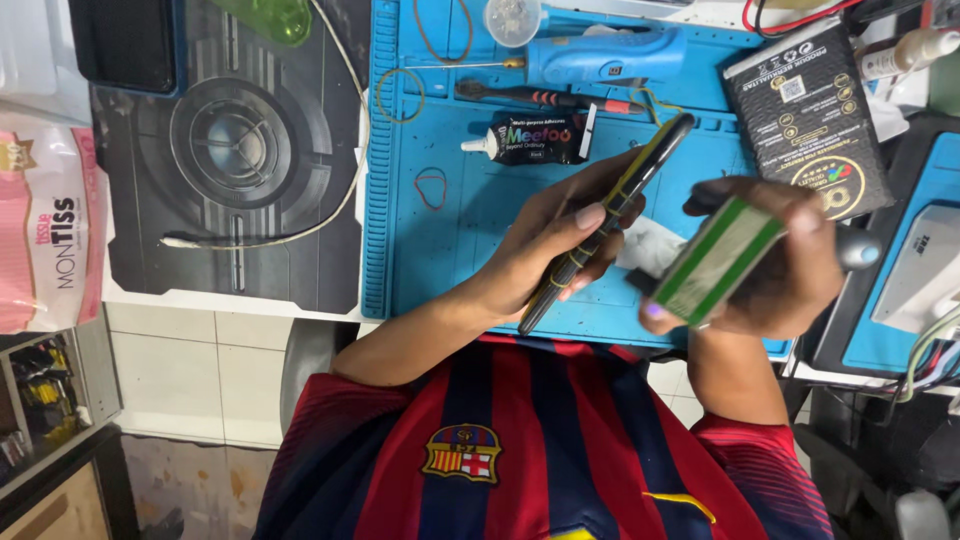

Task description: The person holds a smartphone secured with rubber bands and uses a small green handheld device to repeatedly rub the screen surface. The person rotates the phone to access different areas and continues the rubbing motion across the screen throughout the clip.

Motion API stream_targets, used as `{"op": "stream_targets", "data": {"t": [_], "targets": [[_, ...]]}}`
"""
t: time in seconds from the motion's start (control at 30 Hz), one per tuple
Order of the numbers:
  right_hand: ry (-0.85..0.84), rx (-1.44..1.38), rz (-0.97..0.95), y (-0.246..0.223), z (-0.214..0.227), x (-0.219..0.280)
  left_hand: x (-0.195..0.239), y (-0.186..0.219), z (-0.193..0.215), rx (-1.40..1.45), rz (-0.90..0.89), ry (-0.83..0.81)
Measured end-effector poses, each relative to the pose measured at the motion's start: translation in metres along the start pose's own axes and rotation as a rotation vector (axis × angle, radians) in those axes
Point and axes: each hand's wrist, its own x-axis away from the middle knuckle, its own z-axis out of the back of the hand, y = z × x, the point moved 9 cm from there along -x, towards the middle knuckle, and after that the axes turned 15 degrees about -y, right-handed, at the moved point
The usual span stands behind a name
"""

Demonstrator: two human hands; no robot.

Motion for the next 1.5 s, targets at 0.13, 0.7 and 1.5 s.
{"op": "stream_targets", "data": {"t": [0.13,0.7,1.5], "targets": [[-0.055,0.028,-0.114,-0.007,-0.004,-0.003,-0.001,0.0,-0.001,-0.019,0.001,-0.001],[-0.164,0.088,0.051,-0.022,-0.006,0.014,0.001,-0.004,-0.007,-0.016,0.011,-0.039],[-0.045,0.041,0.031,-0.024,0.007,0.016,0.016,0.009,-0.03,-0.049,-0.029,-0.05]]}}
